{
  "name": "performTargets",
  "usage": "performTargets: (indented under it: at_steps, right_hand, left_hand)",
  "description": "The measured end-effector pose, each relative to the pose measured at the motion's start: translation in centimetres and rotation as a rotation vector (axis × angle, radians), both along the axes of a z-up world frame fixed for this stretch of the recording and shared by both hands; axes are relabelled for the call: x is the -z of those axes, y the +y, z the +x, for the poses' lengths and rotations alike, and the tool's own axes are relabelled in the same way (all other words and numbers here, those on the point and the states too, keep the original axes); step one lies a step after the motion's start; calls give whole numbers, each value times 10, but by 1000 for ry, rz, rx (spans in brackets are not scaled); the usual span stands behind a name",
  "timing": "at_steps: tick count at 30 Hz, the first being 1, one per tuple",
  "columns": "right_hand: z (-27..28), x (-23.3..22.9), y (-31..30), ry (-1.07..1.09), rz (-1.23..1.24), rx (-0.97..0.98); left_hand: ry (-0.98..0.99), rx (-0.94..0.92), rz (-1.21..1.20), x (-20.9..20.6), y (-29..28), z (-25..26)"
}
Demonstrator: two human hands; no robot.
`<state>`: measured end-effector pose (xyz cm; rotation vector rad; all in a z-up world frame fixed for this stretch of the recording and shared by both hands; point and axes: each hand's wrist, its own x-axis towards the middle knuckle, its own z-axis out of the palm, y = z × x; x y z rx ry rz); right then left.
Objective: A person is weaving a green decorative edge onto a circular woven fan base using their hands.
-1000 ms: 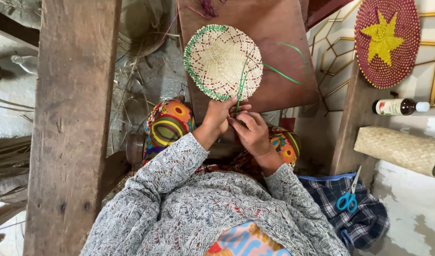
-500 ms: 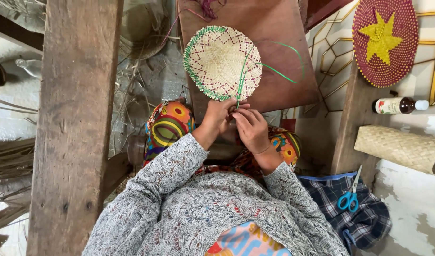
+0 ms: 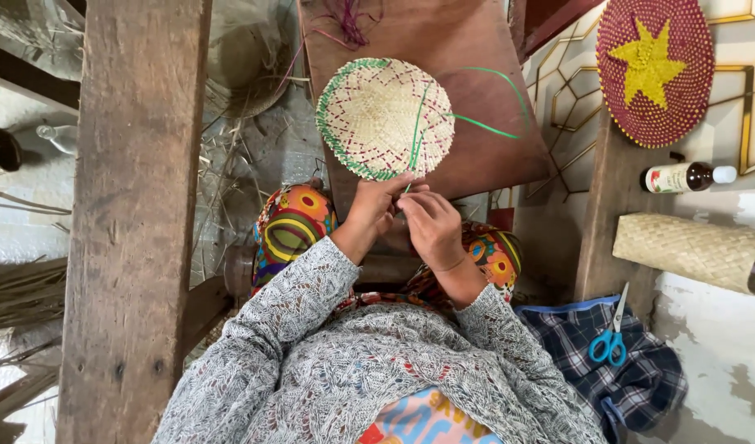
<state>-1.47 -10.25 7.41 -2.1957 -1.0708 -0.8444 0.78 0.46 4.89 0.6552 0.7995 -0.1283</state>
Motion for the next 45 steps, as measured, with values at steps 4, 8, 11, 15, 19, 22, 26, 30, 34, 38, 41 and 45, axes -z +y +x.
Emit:
performTargets:
  at_steps: [4, 8, 11, 15, 19, 22, 26, 30, 34, 38, 41, 45]
  right_hand:
    - [-15, 25, 6, 66, 6, -33]
    - [-54, 6, 32, 257, 137, -164]
    - [-80, -74, 52, 471, 166, -419]
    - [-95, -157, 60, 654, 160, -1118]
    - [-86, -162, 51, 732, 187, -1099]
    - [-62, -127, 35, 858, 294, -635]
    - [-17, -51, -21, 1001, 278, -37]
    - [9, 10, -77, 1092, 395, 250]
    - [8, 30, -68, 1258, 748, 269]
    - [11, 30, -52, 1287, 889, 256]
    - [14, 19, -44, 1210, 884, 326]
    - [34, 13, -57, 879, 645, 461]
  left_hand:
    - [-42, -27, -55, 31, -3, 1]
    - [-106, 30, -127, 23, 7, -2]
    - [-142, 51, -132, 55, 0, 5]
    - [-118, 88, -120, 43, 5, 5]
    - [-146, 145, -148, 59, 5, 3]
    - [-167, 114, -133, 63, 0, 2]
    - [-206, 120, -124, 71, 1, -1]
    - [-268, 87, -288, 90, 5, 1]
    - [-292, 95, -241, 117, -3, 0]
    - [-275, 78, -243, 126, -7, 1]
    - [-271, 73, -252, 120, -6, -3]
    - [-242, 65, -248, 111, -5, -5]
